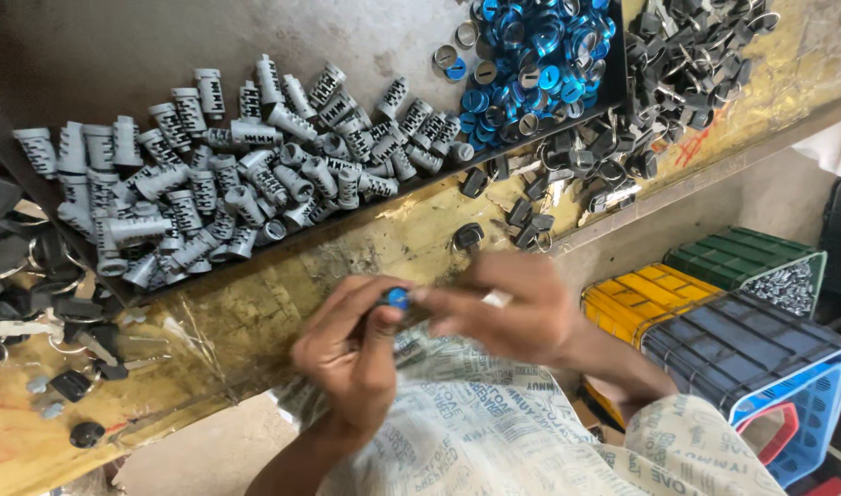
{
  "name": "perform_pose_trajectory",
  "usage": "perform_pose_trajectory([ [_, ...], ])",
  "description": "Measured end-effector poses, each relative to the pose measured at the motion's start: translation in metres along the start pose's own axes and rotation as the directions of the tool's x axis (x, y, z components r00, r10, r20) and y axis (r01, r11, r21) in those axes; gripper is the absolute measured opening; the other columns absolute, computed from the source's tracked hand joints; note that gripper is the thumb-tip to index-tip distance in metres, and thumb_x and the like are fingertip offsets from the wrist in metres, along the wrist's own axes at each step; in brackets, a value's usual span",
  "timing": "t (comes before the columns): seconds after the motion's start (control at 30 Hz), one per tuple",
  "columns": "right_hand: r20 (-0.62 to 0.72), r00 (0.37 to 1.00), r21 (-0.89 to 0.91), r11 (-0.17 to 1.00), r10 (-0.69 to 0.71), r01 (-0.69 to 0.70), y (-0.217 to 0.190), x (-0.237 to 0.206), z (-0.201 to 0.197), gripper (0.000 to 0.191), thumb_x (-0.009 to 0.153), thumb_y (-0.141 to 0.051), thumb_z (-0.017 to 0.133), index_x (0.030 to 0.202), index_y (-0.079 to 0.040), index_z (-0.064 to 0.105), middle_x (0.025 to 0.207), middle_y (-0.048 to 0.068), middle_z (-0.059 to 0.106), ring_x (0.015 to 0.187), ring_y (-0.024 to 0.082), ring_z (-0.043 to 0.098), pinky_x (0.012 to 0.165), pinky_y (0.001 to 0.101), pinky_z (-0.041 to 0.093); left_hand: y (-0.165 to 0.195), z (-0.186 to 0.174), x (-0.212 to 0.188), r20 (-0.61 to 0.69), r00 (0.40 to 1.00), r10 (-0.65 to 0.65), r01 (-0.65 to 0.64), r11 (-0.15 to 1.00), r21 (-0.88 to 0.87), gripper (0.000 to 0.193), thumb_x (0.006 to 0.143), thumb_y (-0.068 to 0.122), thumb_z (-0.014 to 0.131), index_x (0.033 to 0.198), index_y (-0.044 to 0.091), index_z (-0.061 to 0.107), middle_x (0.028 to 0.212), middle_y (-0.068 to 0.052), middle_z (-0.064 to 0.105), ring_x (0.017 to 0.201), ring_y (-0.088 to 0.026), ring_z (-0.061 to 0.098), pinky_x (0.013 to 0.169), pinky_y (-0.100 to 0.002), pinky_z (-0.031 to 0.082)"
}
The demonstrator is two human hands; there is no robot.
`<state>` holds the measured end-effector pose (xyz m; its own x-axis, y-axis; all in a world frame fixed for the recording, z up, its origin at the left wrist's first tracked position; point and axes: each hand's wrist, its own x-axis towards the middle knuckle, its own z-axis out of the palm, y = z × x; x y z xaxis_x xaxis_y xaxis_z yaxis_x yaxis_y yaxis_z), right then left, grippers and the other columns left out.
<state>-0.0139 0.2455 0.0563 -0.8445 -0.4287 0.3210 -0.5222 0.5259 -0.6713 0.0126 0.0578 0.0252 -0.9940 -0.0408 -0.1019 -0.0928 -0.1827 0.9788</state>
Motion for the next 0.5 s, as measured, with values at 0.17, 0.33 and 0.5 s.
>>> perform_pose_trajectory([
  [0.17,0.039,0.927,-0.432,0.843,0.373,-0.321,-0.014,-0.002,-0.022,0.034,0.088,-0.012,0.079,0.119,-0.001,0.070,0.103,0.014,0.070,0.085,0.024,0.067,0.066,0.0345,0.056,-0.011,-0.027,-0.001,0.006,1.000,-0.023,0.021,0.987,0.159,0.031,0.104,0.028,0.069,0.106,-0.002,0.076,0.085,-0.002,0.069,0.066,-0.005,0.055,0.054,-0.019,0.038],
  [0.33,0.129,0.818,0.102,0.812,0.561,-0.574,-0.020,0.005,-0.003,0.028,0.091,0.003,0.070,0.117,0.001,0.061,0.109,0.013,0.066,0.092,0.017,0.070,0.072,0.0263,0.063,0.007,-0.022,0.010,0.010,0.997,-0.070,0.069,0.995,0.073,0.033,0.105,0.029,0.071,0.108,-0.004,0.076,0.089,-0.003,0.067,0.068,-0.005,0.053,0.059,-0.020,0.038],
  [0.5,0.119,0.651,0.761,0.352,0.750,-0.545,-0.032,0.028,0.004,0.034,0.097,0.003,0.068,0.126,-0.007,0.053,0.101,0.010,0.069,0.082,0.011,0.070,0.067,0.0249,0.062,0.007,-0.030,0.016,0.023,0.991,-0.131,0.133,0.988,-0.074,0.033,0.103,0.028,0.071,0.106,-0.005,0.075,0.088,-0.004,0.067,0.067,-0.005,0.051,0.057,-0.020,0.037],
])
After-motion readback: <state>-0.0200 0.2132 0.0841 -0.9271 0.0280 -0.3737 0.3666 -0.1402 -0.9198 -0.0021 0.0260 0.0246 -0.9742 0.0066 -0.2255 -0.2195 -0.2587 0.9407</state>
